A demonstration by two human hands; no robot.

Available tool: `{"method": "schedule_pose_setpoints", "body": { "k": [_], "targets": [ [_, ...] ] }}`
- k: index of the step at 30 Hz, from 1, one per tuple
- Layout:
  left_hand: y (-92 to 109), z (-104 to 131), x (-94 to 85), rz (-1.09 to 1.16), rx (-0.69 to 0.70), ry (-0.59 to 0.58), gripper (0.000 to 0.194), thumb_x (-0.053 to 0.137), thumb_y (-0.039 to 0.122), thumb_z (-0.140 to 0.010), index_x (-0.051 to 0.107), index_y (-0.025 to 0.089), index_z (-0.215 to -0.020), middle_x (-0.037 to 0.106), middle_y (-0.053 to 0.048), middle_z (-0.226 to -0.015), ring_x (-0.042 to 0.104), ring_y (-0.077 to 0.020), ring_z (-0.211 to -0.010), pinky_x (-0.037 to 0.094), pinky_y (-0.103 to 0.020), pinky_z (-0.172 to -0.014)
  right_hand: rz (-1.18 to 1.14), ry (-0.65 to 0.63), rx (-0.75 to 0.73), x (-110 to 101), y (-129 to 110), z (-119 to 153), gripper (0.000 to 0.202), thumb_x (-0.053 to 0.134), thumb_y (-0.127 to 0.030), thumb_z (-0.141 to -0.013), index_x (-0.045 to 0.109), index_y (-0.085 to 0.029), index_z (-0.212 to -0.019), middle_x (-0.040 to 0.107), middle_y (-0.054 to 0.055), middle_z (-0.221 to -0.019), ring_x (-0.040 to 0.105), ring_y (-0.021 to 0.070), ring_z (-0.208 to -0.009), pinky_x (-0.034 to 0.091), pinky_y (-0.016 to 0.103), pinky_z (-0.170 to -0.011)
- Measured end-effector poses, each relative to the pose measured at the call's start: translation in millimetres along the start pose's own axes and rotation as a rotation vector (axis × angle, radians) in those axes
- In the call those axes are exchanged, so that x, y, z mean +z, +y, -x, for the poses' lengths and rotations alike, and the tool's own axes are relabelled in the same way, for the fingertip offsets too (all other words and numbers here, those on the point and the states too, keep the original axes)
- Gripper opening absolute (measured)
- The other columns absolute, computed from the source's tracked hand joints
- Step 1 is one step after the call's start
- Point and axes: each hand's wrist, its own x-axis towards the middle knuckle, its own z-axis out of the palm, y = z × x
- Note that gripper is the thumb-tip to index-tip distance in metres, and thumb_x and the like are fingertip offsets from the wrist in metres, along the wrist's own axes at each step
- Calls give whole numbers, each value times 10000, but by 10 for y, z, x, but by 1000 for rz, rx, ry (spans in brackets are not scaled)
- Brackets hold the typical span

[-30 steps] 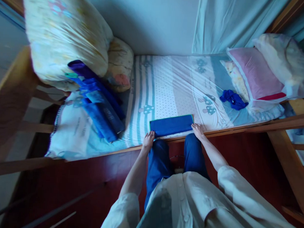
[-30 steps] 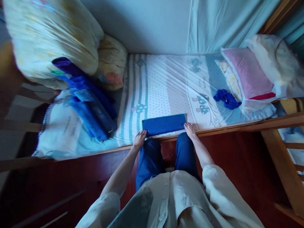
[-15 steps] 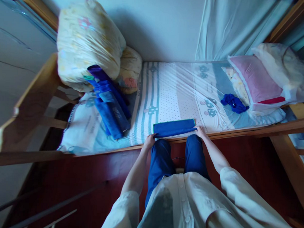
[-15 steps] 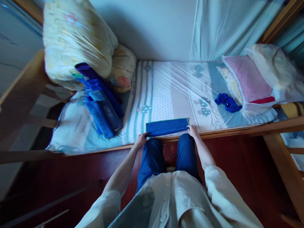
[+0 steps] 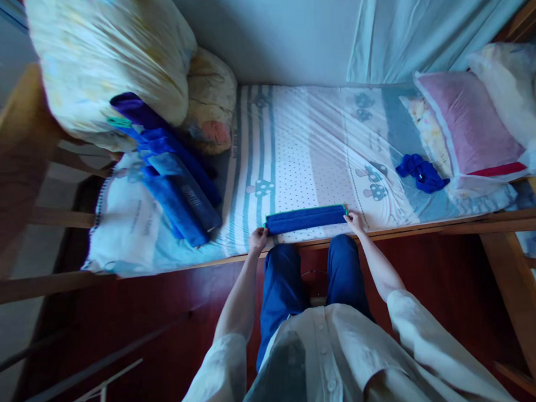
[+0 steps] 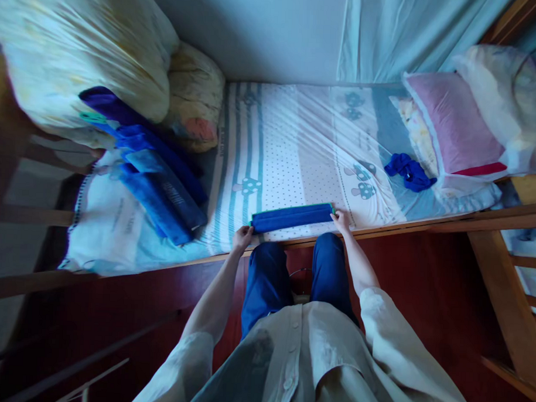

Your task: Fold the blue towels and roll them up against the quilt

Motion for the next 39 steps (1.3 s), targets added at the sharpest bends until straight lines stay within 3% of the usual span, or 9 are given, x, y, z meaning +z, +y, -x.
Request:
{"method": "schedule_pose_setpoints", "body": {
  "k": [4,7,17,23,26,30,34,39],
  "targets": [
    [26,-24,12,-9,-38,3,532,453,571,-960,735,135,-1078,773,-161,-960,721,-244,-851,510,-294,-697,14,9,23,63,9,-66,330,603,-497,-876,653,-193,-757,663,37,-693,607,200,-750,461,255,-715],
    [35,-19,-6,-28,-56,-1,527,461,566,-961,740,132,-1065,773,-168,-965,724,-252,-857,503,-295,-687,54,0,34,41,7,-69,315,610,-473,-889,682,-188,-776,684,48,-715,622,200,-758,460,261,-718],
    [-74,167,-34,-41,-97,-27,286,546,356,-952,716,140,-1031,786,-154,-1003,734,-265,-990,526,-312,-807,158,-81,111,-169,-65,205,204,696,-362,-867,729,-206,-740,751,59,-764,690,216,-773,444,259,-668],
    [-60,235,-25,-29,-79,-13,255,566,328,-953,665,147,-1102,779,-143,-988,733,-264,-981,533,-344,-873,178,-66,120,-216,-160,349,115,710,-300,-877,736,-206,-816,776,63,-856,720,228,-851,491,273,-720],
    [-72,254,-4,-56,25,51,274,548,277,-949,630,149,-1177,760,-146,-1043,711,-276,-1044,529,-390,-945,215,14,45,-236,-187,415,150,706,-247,-886,730,-203,-1028,776,82,-1011,710,244,-1007,535,319,-859],
    [-131,268,19,-114,334,162,350,551,242,-924,619,159,-1257,674,-183,-1278,617,-302,-1241,482,-451,-1078,263,94,-210,-247,-196,488,294,662,-187,-906,701,-191,-1197,728,133,-1209,646,279,-1201,515,421,-1046],
    [-181,254,49,-181,587,-4,448,558,253,-926,587,176,-1366,591,-163,-1458,515,-296,-1395,428,-450,-1160,215,-76,-473,-196,-182,494,365,651,-180,-913,707,-217,-1271,704,104,-1313,636,255,-1267,491,430,-1134],
    [-168,167,54,-363,637,-123,567,555,157,-876,544,131,-1443,547,-184,-1518,469,-304,-1453,350,-469,-1218,267,-187,-491,-95,-179,365,512,711,-125,-841,683,-188,-1348,649,132,-1417,574,278,-1370,454,465,-1187]
  ]
}}
